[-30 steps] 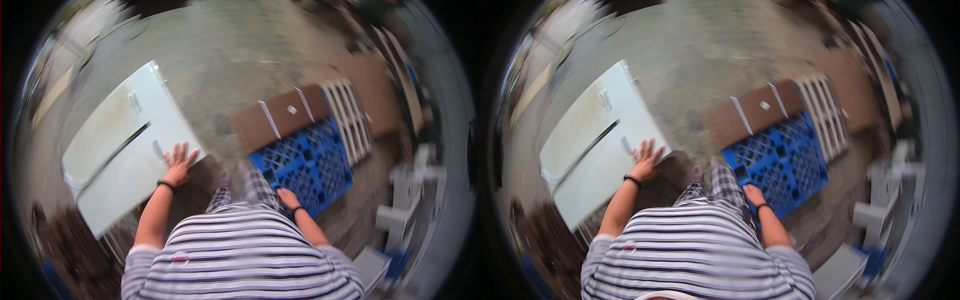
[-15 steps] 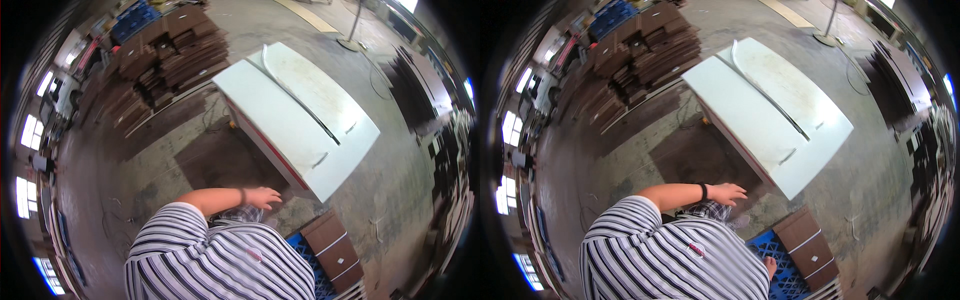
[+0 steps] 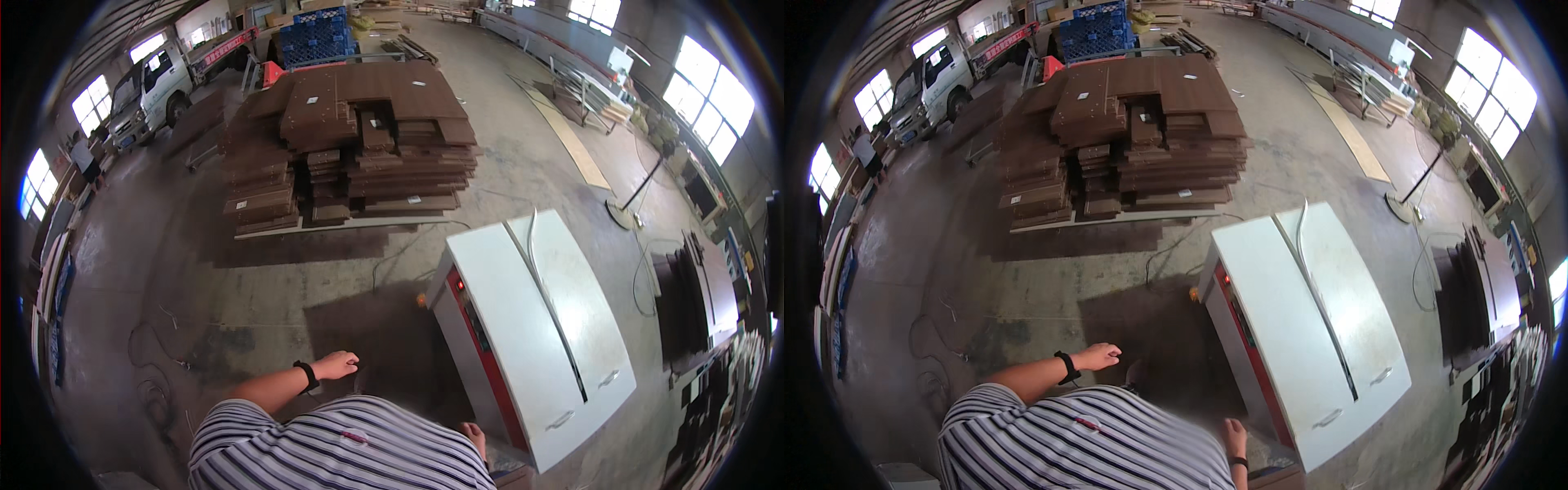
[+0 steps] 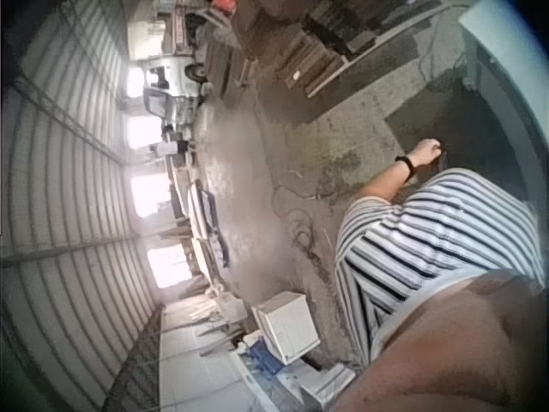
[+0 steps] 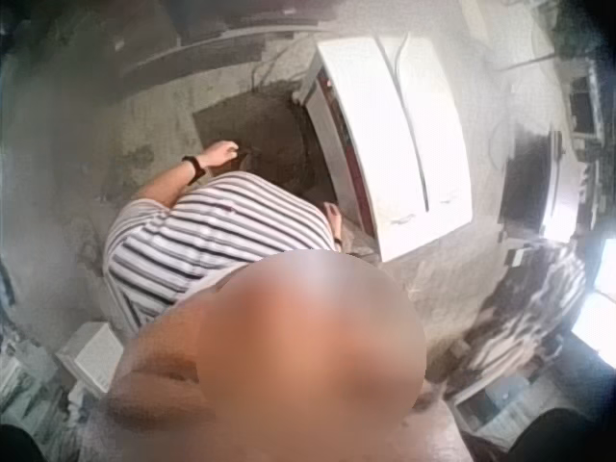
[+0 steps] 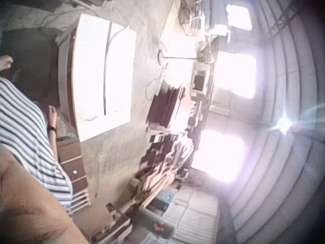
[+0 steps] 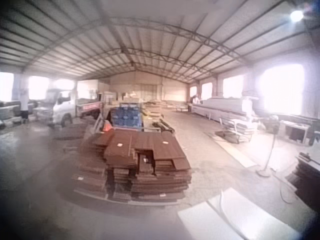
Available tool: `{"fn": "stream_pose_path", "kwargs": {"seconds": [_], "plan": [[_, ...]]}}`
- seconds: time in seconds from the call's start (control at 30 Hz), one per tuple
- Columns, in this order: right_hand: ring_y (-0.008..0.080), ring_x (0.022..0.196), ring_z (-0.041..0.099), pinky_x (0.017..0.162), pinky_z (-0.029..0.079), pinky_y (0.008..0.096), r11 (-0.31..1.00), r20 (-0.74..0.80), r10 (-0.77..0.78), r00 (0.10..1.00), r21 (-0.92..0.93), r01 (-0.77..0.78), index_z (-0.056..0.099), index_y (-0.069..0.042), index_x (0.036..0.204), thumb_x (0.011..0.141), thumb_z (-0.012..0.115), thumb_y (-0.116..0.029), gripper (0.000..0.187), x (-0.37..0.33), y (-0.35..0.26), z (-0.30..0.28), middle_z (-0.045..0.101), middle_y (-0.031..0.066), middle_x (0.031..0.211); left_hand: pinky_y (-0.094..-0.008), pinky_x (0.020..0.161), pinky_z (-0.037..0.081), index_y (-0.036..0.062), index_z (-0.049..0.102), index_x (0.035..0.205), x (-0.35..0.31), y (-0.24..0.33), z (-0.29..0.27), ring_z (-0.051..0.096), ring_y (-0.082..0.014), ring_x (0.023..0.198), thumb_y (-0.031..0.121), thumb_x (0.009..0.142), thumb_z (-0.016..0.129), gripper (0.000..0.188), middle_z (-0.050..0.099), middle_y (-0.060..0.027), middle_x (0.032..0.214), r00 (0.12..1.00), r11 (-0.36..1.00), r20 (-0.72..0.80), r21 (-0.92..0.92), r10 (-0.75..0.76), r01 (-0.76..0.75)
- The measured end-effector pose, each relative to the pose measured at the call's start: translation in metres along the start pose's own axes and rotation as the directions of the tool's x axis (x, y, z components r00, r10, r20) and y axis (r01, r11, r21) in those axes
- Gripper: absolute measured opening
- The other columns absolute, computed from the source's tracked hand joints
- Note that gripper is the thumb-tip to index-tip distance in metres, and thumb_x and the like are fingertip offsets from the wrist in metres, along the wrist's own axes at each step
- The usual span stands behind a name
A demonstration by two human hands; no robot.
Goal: The recorder picks up wooden furniture panels from a stack and uses plastic strapping to bundle them together.
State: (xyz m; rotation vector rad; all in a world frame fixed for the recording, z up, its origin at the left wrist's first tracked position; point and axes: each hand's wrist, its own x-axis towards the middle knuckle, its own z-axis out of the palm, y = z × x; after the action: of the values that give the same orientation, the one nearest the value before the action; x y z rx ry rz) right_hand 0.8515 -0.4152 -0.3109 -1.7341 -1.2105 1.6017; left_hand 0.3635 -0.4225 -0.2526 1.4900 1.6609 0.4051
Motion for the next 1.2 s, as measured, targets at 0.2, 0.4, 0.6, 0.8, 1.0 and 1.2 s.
{"fn": "stream_pose_path", "kwargs": {"seconds": [0.2,0.4,0.6,0.8,1.0,1.2], "plan": [[0.0078,0.077,0.058,0.070,0.048,0.0246,1.000,0.219,0.018,0.976,-0.010,-0.016,0.062,0.003,0.099,0.092,0.056,-0.027,0.032,0.083,-0.105,0.092,0.065,0.0029,0.084,-0.0368,0.082,0.049,0.0008,0.057,0.111,0.051,0.011,-0.104,0.063,-0.0285,0.096,0.026,0.089,0.057,0.033,0.066,-0.0160,0.100,0.999,0.996,-0.048,-0.084,-0.010,0.006],[0.0257,0.084,0.064,0.070,0.049,0.0382,0.973,0.311,-0.033,0.950,-0.206,0.102,0.063,-0.003,0.097,0.090,0.057,-0.033,0.032,0.181,-0.138,0.092,0.065,0.0180,0.089,-0.0333,0.079,0.050,-0.0001,0.055,0.113,0.135,0.015,-0.149,0.064,-0.0213,0.088,0.025,0.091,0.056,0.033,0.067,-0.0135,0.095,0.988,0.928,-0.150,-0.371,-0.026,-0.032],[0.0113,0.071,0.059,0.064,0.048,0.0265,0.985,0.336,-0.043,0.941,-0.142,0.095,0.063,0.000,0.092,0.094,0.052,-0.029,0.031,0.204,-0.321,0.118,0.064,0.0045,0.078,-0.0266,0.070,0.049,0.0082,0.053,0.115,0.185,-0.007,-0.217,0.062,-0.0120,0.087,0.028,0.095,0.052,0.028,0.064,-0.0026,0.097,0.943,0.574,-0.203,-0.819,-0.262,-0.017],[0.0086,0.073,0.056,0.065,0.047,0.0240,0.975,0.441,-0.163,0.882,-0.066,0.213,0.063,0.000,0.095,0.095,0.051,-0.026,0.028,0.243,-0.427,0.144,0.063,0.0026,0.080,-0.0294,0.076,0.051,0.0051,0.053,0.111,0.244,-0.003,-0.355,0.062,-0.0160,0.092,0.028,0.095,0.053,0.028,0.063,-0.0065,0.100,0.784,0.374,-0.439,-0.883,-0.439,-0.284],[0.0122,0.081,0.061,0.074,0.048,0.0253,0.961,0.351,-0.271,0.896,0.048,0.272,0.061,0.001,0.095,0.096,0.049,-0.024,0.028,0.307,-0.495,0.195,0.064,0.0043,0.086,-0.0327,0.086,0.047,0.0065,0.052,0.112,0.413,0.055,-0.452,0.059,-0.0173,0.099,0.029,0.093,0.056,0.030,0.059,-0.0059,0.108,0.910,0.292,-0.409,-0.880,-0.063,-0.375],[0.0152,0.086,0.062,0.081,0.050,0.0282,0.976,0.236,-0.219,0.947,0.075,0.207,0.060,0.002,0.097,0.096,0.049,-0.020,0.024,0.317,-0.533,0.233,0.064,0.0074,0.092,-0.0282,0.068,0.051,0.0013,0.044,0.119,0.589,0.089,-0.502,0.060,-0.0160,0.082,0.029,0.093,0.056,0.040,0.055,-0.0068,0.102,0.883,0.514,-0.404,-0.824,-0.238,-0.239]]}}
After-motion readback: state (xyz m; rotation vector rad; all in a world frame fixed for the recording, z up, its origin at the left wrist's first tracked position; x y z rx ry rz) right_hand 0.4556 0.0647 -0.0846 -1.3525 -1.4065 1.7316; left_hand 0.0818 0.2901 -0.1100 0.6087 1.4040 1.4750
